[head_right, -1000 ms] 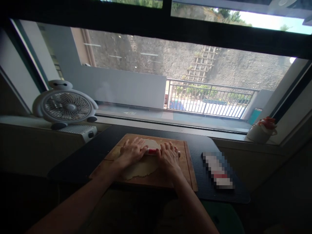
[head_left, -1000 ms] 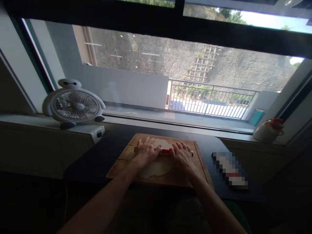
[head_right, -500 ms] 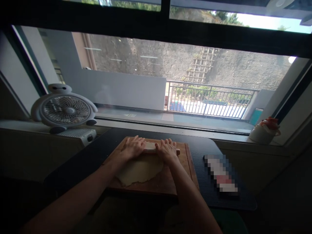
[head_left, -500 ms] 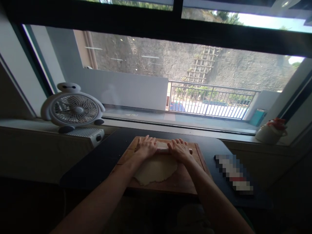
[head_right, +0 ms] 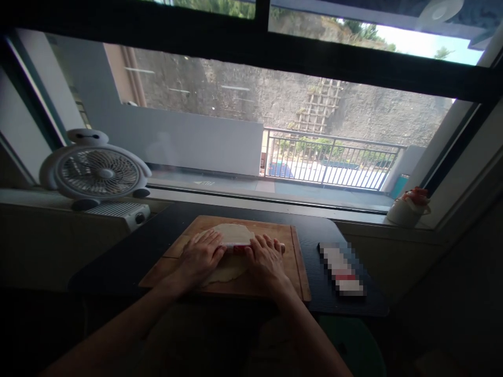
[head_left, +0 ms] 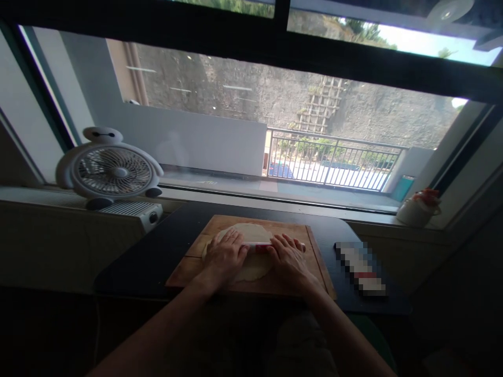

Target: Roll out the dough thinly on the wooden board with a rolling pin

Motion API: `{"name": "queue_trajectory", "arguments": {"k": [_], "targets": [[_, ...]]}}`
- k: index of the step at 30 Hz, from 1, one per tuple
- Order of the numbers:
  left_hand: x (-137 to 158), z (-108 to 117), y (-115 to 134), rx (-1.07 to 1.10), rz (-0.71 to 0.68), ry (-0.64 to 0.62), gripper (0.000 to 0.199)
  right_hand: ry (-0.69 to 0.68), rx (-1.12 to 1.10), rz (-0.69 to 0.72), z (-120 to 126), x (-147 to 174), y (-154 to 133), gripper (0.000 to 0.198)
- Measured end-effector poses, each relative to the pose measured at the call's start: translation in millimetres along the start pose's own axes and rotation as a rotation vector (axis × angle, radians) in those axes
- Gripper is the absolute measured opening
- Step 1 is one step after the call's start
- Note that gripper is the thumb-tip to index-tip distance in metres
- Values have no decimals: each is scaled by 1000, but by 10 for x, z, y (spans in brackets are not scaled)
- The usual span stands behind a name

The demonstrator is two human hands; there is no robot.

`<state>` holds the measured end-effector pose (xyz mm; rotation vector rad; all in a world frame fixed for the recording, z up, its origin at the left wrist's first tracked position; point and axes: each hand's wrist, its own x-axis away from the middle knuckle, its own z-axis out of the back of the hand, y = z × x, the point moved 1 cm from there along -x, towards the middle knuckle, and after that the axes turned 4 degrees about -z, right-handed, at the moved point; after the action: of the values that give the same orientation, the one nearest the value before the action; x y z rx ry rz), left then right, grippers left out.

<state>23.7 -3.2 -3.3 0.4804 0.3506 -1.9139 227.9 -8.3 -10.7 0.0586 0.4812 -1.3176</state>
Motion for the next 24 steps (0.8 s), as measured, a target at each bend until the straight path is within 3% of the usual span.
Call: {"name": "queue_trajectory", "arguments": {"k": [3,6,11,14,18,24], "targets": [[155,-13,7,-4,-52,-1,46,-27,5,57,34,128,15,45],[31,-60,-29,-4,-33,-28,50,-71,15,48,10,-32,29,52],[-680,-162,-167,62,152,-287,52,-175,28,-107,-81,-742,17,51],[-1089,-226,-340,103,259,-408,48,-179,29,-122,-59,-1006,10,46],[-1337,-290,-669,148,341,-502,38,-146,-9,-2,34,-851,169,38],[-1335,-302,-923,221,383,-614,34,-115,-122,204,215,-335,651,19]]}}
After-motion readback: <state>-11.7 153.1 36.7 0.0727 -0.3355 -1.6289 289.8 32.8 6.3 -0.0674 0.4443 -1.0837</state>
